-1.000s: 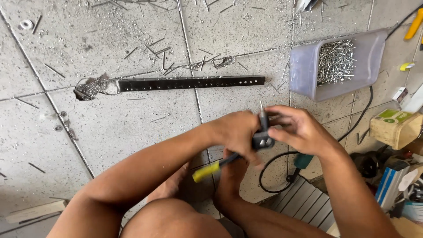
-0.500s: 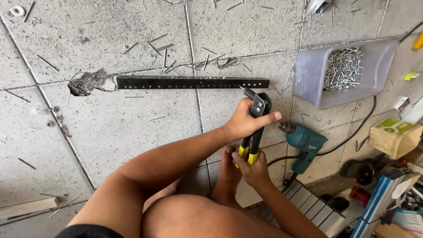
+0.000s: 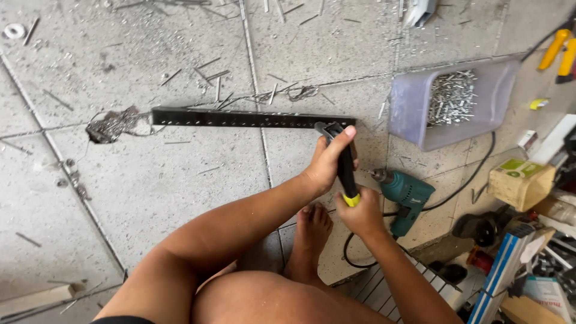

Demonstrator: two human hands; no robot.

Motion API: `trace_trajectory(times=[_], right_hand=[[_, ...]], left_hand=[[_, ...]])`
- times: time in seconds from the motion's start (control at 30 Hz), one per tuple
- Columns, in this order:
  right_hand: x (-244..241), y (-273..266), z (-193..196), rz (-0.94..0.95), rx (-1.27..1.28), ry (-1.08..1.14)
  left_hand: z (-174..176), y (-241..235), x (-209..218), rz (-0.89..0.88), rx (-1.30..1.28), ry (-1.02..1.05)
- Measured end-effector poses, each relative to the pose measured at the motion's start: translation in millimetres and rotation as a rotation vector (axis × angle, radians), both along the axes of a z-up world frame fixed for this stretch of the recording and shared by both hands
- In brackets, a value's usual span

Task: Drilling holes and installing rivets to secure a metal bracket on a tiled floor.

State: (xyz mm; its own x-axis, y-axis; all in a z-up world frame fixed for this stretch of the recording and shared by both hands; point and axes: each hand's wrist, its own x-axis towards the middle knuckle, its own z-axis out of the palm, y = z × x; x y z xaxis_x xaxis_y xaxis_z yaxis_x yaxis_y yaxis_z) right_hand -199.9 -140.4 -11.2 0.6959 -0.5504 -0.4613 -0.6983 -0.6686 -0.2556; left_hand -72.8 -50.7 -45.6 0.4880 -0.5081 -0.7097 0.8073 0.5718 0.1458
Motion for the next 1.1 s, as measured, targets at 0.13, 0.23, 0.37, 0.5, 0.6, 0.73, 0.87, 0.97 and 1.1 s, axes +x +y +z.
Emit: trace_trajectory(times=[0.13, 0.23, 0.37, 0.5, 0.6, 0.73, 0.87, 0.97, 1.1], right_hand=[[41, -1, 58, 0.035, 0.153, 0.209], [71, -5, 133, 0.283, 0.187, 0.772], [49, -6, 110, 0.075, 0.292, 0.609], [29, 7, 45, 0.025, 0.253, -0.013], [23, 4, 15, 0.035, 0.201, -0.112], [72, 4, 109, 0.218, 0.196, 0.575], [66, -7, 127, 0.156, 0.464, 0.538], [33, -4, 68, 0.129, 0.456, 0.204], [32, 4, 19, 0.103, 0.234, -0.111]], left_hand=[[-10, -8, -7, 0.062, -0.034, 0.0], [-29, -8, -14, -0.065, 0.064, -0.182], [-17, -12, -12, 0.012, -0.011, -0.111], [-10, -14, -11, 0.188, -0.067, -0.107], [-4, -17, -7, 0.18, -0.086, -0.165], [-18, -17, -15, 0.171, -0.128, -0.224], [-25, -15, -10, 0.14, -0.159, -0.262], [-20, -16, -11, 0.149, -0.194, -0.224], [-18, -14, -2, 0.143, -0.251, -0.249]])
